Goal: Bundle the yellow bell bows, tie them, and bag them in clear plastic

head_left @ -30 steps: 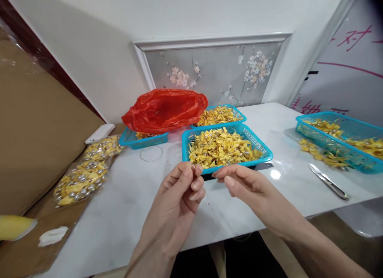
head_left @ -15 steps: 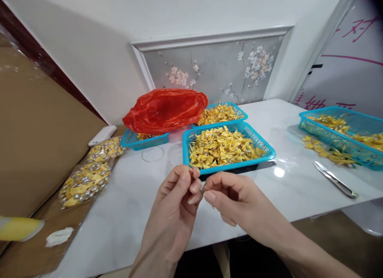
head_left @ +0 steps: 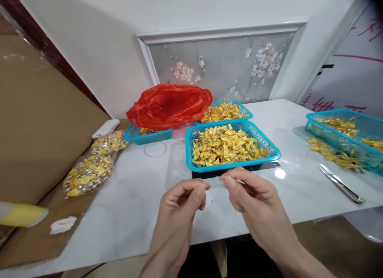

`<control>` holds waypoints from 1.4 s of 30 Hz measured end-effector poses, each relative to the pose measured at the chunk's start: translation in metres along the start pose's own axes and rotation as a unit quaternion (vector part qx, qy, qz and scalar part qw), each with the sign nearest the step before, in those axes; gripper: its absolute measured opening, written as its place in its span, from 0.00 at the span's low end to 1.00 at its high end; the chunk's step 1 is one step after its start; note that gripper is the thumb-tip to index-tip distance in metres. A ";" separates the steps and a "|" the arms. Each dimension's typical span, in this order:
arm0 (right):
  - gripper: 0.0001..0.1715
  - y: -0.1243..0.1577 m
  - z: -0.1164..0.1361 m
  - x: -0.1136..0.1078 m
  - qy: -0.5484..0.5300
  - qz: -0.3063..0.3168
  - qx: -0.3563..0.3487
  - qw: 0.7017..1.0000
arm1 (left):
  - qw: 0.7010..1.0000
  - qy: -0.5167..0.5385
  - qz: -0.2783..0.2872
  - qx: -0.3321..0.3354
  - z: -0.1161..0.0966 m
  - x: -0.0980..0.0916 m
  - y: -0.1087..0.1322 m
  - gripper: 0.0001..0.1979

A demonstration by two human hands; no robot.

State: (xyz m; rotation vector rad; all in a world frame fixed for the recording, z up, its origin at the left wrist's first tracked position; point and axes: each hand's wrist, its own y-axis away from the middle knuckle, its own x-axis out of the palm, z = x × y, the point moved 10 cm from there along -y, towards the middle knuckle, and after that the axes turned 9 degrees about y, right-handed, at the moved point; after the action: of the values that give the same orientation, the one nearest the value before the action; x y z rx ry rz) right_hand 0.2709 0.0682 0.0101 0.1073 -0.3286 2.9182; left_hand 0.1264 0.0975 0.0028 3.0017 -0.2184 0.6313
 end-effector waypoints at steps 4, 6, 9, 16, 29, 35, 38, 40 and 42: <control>0.08 0.008 0.025 0.008 0.099 0.032 -0.074 0.992 | 0.997 -0.065 0.022 0.023 -0.003 0.007 0.008 0.04; 0.08 0.012 0.032 0.011 0.131 0.046 -0.094 0.986 | 0.998 -0.058 0.022 0.019 0.000 0.006 0.011 0.02; 0.09 0.015 0.028 0.014 0.154 0.062 -0.083 0.983 | 0.998 -0.052 0.023 0.017 0.004 0.001 0.014 0.03; 0.10 0.018 0.023 0.016 0.166 0.075 -0.072 0.981 | 0.998 -0.043 0.039 0.017 0.009 -0.004 0.016 0.04; 0.10 0.020 0.031 0.021 0.230 0.106 -0.113 0.961 | 0.998 -0.050 0.041 -0.006 0.015 -0.001 0.019 0.06; 0.11 0.017 0.021 0.003 0.273 0.088 -0.099 0.953 | 0.999 -0.024 -0.014 0.019 0.009 -0.008 0.019 0.04; 0.10 0.017 0.022 -0.008 0.220 0.037 -0.075 0.972 | 0.999 -0.022 -0.033 0.030 0.009 -0.011 0.018 0.04; 0.10 0.018 0.016 0.003 0.143 0.067 -0.026 0.987 | 0.998 -0.023 -0.035 0.049 0.006 -0.012 0.019 0.04; 0.12 0.021 0.009 0.022 0.093 0.126 0.023 0.987 | 0.997 -0.017 -0.042 0.064 0.001 -0.012 0.021 0.04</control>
State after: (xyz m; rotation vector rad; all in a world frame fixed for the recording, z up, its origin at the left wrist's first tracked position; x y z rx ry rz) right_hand 0.2451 0.0505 0.0169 -0.2146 -0.2608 3.1541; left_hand 0.1126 0.0781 -0.0026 3.1263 -0.0561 0.6082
